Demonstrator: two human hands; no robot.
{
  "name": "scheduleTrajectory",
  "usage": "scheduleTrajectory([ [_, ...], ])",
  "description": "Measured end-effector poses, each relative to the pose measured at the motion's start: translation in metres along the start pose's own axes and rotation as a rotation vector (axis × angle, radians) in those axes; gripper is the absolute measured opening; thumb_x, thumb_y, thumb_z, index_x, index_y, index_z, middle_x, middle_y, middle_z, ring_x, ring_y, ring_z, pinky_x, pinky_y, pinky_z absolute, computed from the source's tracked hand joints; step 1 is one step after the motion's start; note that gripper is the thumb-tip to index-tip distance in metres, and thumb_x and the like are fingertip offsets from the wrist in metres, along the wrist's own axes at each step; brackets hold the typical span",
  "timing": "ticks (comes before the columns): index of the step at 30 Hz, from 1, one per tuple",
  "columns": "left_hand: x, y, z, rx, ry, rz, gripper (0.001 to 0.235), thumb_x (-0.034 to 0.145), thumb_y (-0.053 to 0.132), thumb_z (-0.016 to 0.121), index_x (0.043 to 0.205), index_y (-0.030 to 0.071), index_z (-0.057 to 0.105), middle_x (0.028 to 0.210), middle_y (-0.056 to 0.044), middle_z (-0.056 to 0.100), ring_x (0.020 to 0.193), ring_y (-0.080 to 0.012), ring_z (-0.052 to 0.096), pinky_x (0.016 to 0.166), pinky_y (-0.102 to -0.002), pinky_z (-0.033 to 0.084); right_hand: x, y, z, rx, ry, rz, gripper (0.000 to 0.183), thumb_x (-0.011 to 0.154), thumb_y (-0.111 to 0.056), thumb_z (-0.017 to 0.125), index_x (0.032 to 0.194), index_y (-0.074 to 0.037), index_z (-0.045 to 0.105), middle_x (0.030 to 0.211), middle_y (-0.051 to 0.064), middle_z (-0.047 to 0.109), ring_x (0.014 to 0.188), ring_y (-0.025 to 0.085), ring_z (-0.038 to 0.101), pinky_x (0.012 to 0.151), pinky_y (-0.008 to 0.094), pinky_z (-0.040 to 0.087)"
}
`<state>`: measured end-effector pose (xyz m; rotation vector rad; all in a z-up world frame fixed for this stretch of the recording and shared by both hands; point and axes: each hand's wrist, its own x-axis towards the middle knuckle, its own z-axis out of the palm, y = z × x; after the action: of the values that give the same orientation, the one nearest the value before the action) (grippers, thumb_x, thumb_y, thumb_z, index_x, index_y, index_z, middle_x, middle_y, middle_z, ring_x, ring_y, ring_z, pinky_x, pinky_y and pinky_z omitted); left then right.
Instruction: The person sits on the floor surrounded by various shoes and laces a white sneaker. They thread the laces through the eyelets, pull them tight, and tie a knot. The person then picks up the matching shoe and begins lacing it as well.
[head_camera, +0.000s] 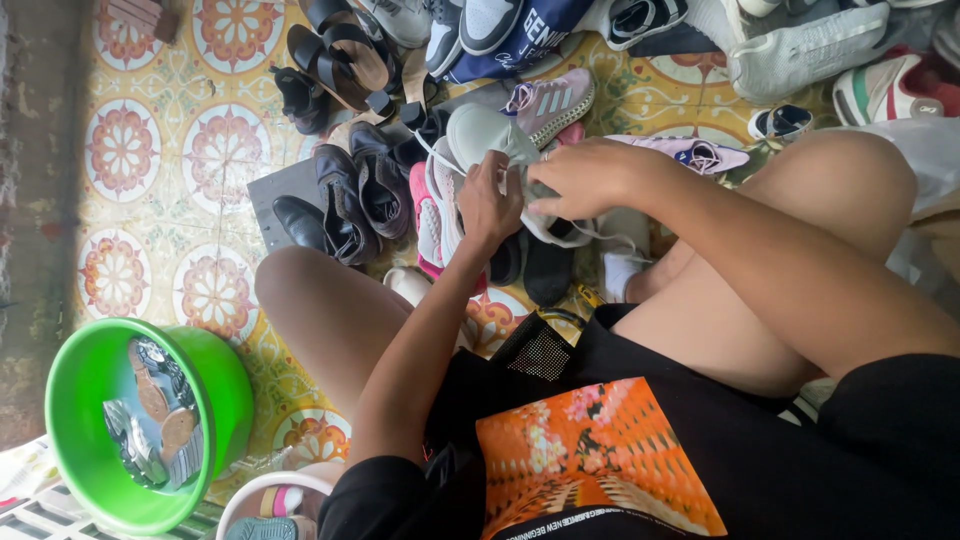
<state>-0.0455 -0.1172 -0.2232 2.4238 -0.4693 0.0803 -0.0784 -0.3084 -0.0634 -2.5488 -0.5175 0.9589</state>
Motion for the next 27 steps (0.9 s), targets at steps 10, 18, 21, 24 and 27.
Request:
scheduleTrajectory([
  [10,0.018,0.035,-0.079,-0.285,0.261,0.237,0.008,0.1,0.01,0.059,0.104,0.014,0.053,0.089,-0.006,0.058,0.09,-0.0272,0.058,0.08,-0.039,0.05,0.069,0.006,0.038,0.084,0.614,-0.133,0.042,0.095,-0.028,0.061,0.128,-0.002,0.059,0.125,0.019,0.057,0.103,0.051,0.066,0.081,0.061,0.057],
  [18,0.008,0.034,-0.106,-0.333,0.302,0.238,0.004,0.104,0.014,0.055,0.101,0.015,0.055,0.089,-0.004,0.058,0.084,-0.0276,0.059,0.082,-0.036,0.05,0.065,-0.038,0.031,0.282,0.973,-0.229,0.02,0.106,-0.025,0.055,0.09,-0.013,0.057,0.065,0.01,0.053,0.076,0.045,0.066,0.057,0.05,0.049],
  [21,0.0,0.036,-0.111,-0.282,0.229,0.242,0.005,0.101,0.008,0.057,0.097,0.009,0.059,0.092,-0.007,0.057,0.084,-0.0261,0.056,0.08,-0.036,0.048,0.059,-0.047,0.025,0.439,0.993,-0.327,0.023,0.107,-0.015,0.054,0.085,-0.008,0.05,0.06,0.006,0.048,0.061,0.03,0.05,0.051,0.04,0.038],
  [24,-0.021,0.037,-0.102,-0.236,0.122,0.177,0.023,0.091,0.018,0.069,0.105,0.003,0.058,0.102,-0.011,0.059,0.09,-0.0256,0.057,0.079,-0.037,0.05,0.057,-0.046,0.021,0.58,0.996,-0.386,0.028,0.109,-0.007,0.052,0.082,-0.004,0.045,0.063,0.002,0.044,0.054,0.013,0.033,0.051,0.033,0.03],
  [27,-0.037,0.035,-0.084,-0.227,0.077,0.037,0.049,0.084,0.025,0.075,0.119,0.002,0.049,0.106,-0.014,0.057,0.093,-0.0283,0.06,0.077,-0.04,0.053,0.051,-0.047,0.012,0.65,0.958,-0.367,0.029,0.112,-0.011,0.054,0.084,-0.003,0.05,0.067,-0.001,0.044,0.059,0.01,0.032,0.054,0.029,0.03],
])
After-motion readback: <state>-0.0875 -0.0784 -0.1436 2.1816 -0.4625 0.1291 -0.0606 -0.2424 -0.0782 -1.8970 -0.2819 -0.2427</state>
